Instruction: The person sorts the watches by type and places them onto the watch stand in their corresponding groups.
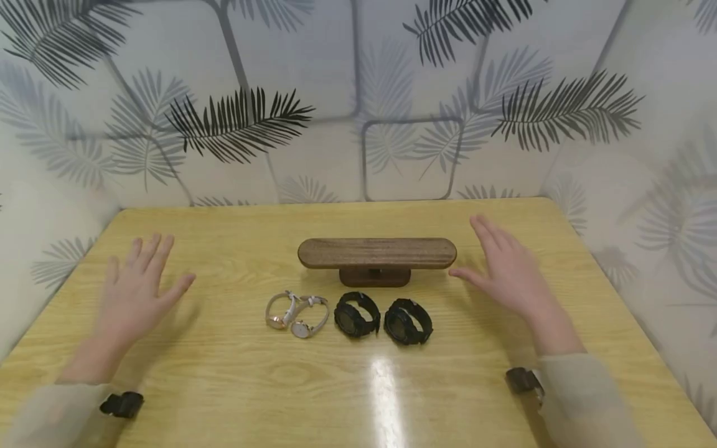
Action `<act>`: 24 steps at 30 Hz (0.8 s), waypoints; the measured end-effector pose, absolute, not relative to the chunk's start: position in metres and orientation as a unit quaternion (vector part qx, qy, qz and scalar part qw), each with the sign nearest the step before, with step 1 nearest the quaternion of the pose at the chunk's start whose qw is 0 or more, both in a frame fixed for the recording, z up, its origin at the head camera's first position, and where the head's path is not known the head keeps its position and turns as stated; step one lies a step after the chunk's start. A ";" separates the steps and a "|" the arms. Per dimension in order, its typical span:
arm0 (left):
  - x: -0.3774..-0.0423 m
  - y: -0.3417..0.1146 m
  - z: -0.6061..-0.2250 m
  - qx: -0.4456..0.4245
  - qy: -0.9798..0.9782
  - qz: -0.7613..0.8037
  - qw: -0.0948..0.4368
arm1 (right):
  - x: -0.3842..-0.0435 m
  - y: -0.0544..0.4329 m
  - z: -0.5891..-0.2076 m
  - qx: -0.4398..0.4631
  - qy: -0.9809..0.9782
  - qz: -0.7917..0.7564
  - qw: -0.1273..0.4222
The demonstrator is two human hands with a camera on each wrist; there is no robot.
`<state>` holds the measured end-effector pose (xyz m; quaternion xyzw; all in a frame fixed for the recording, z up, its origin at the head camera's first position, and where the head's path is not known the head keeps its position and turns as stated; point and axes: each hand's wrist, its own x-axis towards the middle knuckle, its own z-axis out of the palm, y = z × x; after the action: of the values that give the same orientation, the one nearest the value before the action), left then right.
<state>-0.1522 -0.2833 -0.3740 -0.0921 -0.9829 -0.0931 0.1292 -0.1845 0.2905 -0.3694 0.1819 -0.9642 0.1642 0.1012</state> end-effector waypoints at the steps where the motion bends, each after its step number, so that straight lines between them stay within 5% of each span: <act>1: -0.152 -0.279 -0.374 -0.099 -0.978 -0.136 0.124 | -0.184 0.288 -0.368 0.186 -0.961 0.176 0.105; 9: -0.156 -0.239 -0.362 -0.134 -0.907 -0.396 0.051 | -0.174 0.261 -0.347 0.271 -0.918 0.256 0.134; 24: -0.183 -0.168 -0.351 -0.148 -0.750 -0.642 -0.059 | -0.169 0.208 -0.329 0.368 -0.877 0.295 -0.091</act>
<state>-0.1830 -0.1678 -0.3507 -0.1482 -0.7500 -0.6418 -0.0593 -0.1692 0.2081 -0.3293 0.3676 -0.8771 0.2953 -0.0912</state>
